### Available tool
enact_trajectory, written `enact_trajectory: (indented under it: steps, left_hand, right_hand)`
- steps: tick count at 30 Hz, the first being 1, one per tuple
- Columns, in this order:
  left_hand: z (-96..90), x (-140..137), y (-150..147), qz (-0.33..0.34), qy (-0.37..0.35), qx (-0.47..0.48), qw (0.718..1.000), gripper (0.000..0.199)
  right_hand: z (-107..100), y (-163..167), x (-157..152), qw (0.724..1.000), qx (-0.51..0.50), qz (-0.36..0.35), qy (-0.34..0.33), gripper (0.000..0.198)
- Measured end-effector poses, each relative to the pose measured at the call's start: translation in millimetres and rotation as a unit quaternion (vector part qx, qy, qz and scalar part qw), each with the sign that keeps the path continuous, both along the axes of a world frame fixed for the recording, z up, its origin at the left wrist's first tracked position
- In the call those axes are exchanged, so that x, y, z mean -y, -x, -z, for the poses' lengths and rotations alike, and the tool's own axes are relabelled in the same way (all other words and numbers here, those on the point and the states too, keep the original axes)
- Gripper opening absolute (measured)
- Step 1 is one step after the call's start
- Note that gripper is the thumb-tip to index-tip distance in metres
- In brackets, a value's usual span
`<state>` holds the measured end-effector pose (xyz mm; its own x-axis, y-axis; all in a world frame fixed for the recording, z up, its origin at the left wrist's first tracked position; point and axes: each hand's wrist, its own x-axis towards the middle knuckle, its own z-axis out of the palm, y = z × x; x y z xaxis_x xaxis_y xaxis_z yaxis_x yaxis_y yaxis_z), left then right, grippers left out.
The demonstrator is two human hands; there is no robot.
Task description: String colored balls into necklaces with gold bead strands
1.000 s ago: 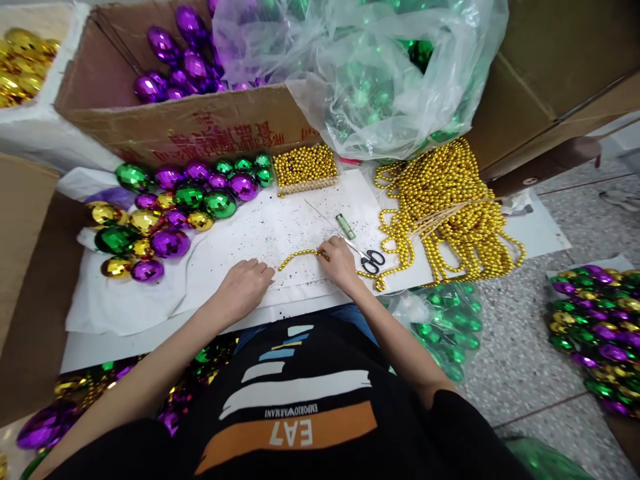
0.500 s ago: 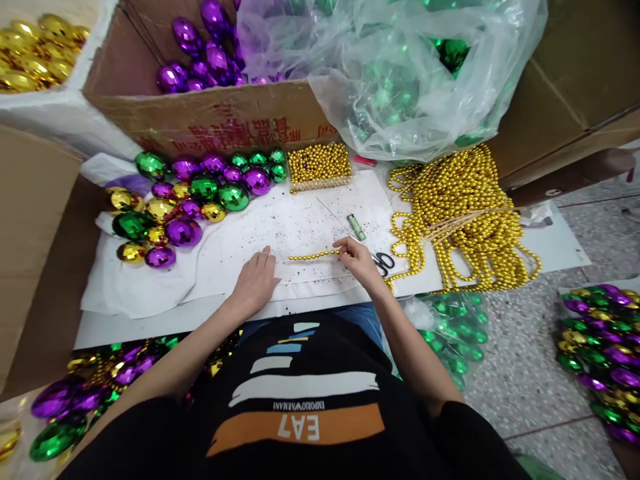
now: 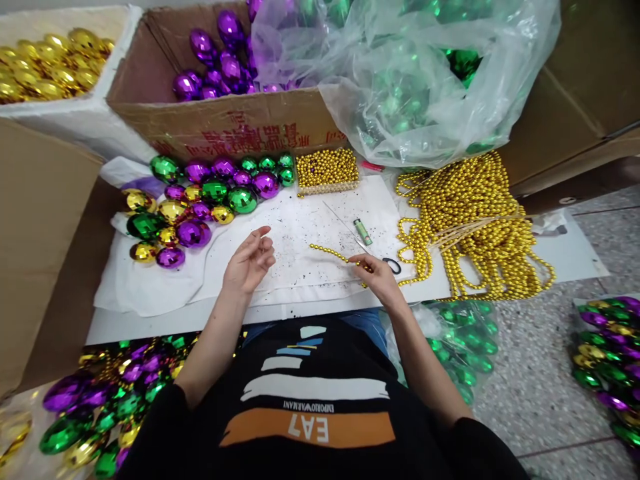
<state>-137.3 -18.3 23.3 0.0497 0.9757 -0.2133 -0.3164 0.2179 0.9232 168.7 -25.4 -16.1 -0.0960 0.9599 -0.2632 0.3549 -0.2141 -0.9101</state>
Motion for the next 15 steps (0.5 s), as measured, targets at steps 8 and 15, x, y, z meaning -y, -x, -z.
enact_trajectory:
  steps: [8, 15]
  left_hand:
    - [-31.4, 1.6, 15.5, 0.35, -0.026, -0.444, 0.824, 0.022]
    - [-24.1, -10.2, -0.7, 0.271, -0.127, -0.669, 0.68, 0.035]
  right_hand:
    - [-2.4, -15.9, -6.4, 0.982, 0.033, 0.163, -0.088, 0.024]
    - [-9.2, -31.7, 3.0, 0.984, 0.01, 0.149, -0.092, 0.023]
